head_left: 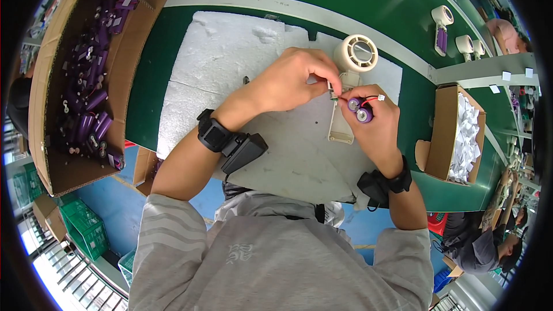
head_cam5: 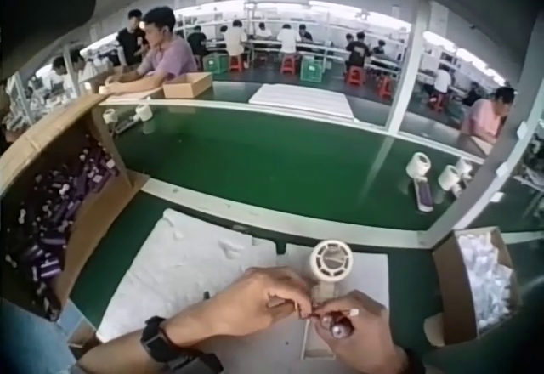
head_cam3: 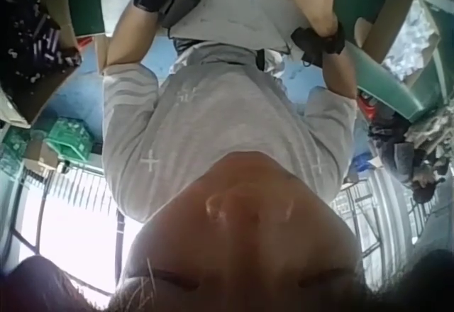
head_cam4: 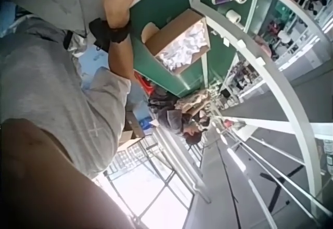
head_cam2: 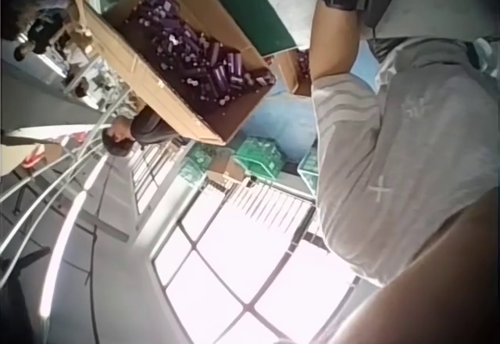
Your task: The person picks up a battery and a circuit board, connects them, and inserts the assembly into a fan housing. They then repeat the process with another battery and circuit board, applying tape to the battery before placing it into a second fan housing.
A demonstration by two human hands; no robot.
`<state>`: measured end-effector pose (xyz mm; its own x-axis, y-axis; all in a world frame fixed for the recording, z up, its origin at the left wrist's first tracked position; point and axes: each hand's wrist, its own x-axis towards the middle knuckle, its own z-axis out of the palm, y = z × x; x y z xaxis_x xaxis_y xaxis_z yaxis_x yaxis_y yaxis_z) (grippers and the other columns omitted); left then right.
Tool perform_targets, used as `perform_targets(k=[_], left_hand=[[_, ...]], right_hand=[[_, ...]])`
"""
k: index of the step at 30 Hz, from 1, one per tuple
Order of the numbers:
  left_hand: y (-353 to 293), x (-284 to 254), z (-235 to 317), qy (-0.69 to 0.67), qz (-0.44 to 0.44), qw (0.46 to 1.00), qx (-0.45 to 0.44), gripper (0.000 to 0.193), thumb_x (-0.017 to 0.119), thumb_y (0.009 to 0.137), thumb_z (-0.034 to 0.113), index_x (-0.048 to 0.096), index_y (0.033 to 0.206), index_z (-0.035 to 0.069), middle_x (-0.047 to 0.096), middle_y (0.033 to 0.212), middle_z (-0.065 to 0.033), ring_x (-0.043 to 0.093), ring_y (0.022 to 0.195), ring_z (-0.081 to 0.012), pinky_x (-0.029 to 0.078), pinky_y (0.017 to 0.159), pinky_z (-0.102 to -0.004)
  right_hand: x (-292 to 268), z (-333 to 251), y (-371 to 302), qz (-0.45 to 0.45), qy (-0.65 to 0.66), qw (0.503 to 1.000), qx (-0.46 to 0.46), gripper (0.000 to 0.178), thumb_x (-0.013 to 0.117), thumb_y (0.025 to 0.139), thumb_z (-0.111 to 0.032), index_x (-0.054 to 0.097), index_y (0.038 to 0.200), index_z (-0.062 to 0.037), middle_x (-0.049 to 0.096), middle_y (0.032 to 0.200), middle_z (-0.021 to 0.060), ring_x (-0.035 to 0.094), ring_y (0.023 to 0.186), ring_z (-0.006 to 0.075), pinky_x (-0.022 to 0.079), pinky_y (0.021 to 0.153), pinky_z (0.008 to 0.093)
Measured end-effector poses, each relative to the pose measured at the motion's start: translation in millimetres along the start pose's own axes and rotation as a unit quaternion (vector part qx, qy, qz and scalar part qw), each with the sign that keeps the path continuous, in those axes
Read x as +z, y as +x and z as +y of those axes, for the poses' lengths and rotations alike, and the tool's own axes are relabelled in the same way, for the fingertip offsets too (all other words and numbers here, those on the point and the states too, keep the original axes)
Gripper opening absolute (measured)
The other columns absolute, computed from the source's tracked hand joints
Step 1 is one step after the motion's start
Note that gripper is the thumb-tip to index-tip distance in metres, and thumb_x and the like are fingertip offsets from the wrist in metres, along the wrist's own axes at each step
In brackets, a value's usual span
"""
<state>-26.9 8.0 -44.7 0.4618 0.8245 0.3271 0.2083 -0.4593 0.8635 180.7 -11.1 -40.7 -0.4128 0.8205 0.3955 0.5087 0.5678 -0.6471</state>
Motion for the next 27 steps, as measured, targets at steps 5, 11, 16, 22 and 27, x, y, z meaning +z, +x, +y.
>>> perform_targets(k=[5,11,16,22,27], left_hand=[[0,-2,5,-0.026,-0.047,0.991,-0.124,0.023,0.055,0.078,-0.012,0.07,0.089,0.001,0.068,0.09,-0.0055,0.063,0.081,-0.0145,0.05,0.075,-0.0261],[-3,6,-6,-0.121,0.004,0.983,-0.138,0.017,0.058,0.076,-0.003,0.068,0.087,0.005,0.062,0.071,-0.0054,0.054,0.064,-0.0107,0.045,0.062,-0.026],[-1,1,3,-0.17,-0.034,0.97,-0.173,0.016,0.055,0.08,-0.011,0.061,0.09,0.0,0.062,0.087,-0.0028,0.059,0.078,-0.0104,0.05,0.073,-0.0259],[-1,8,8,-0.133,-0.011,0.98,-0.146,0.014,0.06,0.081,-0.009,0.059,0.092,0.0,0.061,0.09,-0.0021,0.057,0.079,-0.0083,0.049,0.073,-0.0241],[-6,15,7,-0.102,0.003,0.99,-0.1,0.015,0.064,0.081,-0.008,0.059,0.092,0.001,0.06,0.089,-0.0003,0.056,0.079,-0.0068,0.047,0.07,-0.0219]], right_hand=[[3,4,-4,0.019,-0.023,0.999,-0.038,0.022,0.078,0.073,0.0,0.063,0.089,-0.0011,0.069,0.087,0.0088,0.068,0.075,0.0196,0.053,0.066,0.0269],[3,2,-3,0.013,-0.005,0.999,-0.047,0.018,0.075,0.075,0.003,0.063,0.087,-0.0015,0.07,0.089,0.0087,0.068,0.076,0.0226,0.054,0.067,0.0285],[1,-3,-1,-0.013,0.009,0.998,-0.057,0.017,0.071,0.075,0.005,0.06,0.085,-0.002,0.069,0.089,0.0099,0.068,0.076,0.0242,0.054,0.067,0.0301],[-2,-3,0,-0.035,-0.007,0.998,-0.043,0.018,0.072,0.073,0.005,0.058,0.083,-0.0026,0.069,0.088,0.0113,0.068,0.076,0.0253,0.053,0.066,0.0315],[-6,5,-1,-0.016,0.04,0.997,-0.059,0.018,0.073,0.074,0.002,0.06,0.085,-0.0023,0.067,0.084,0.0103,0.065,0.069,0.0214,0.051,0.061,0.0289]])
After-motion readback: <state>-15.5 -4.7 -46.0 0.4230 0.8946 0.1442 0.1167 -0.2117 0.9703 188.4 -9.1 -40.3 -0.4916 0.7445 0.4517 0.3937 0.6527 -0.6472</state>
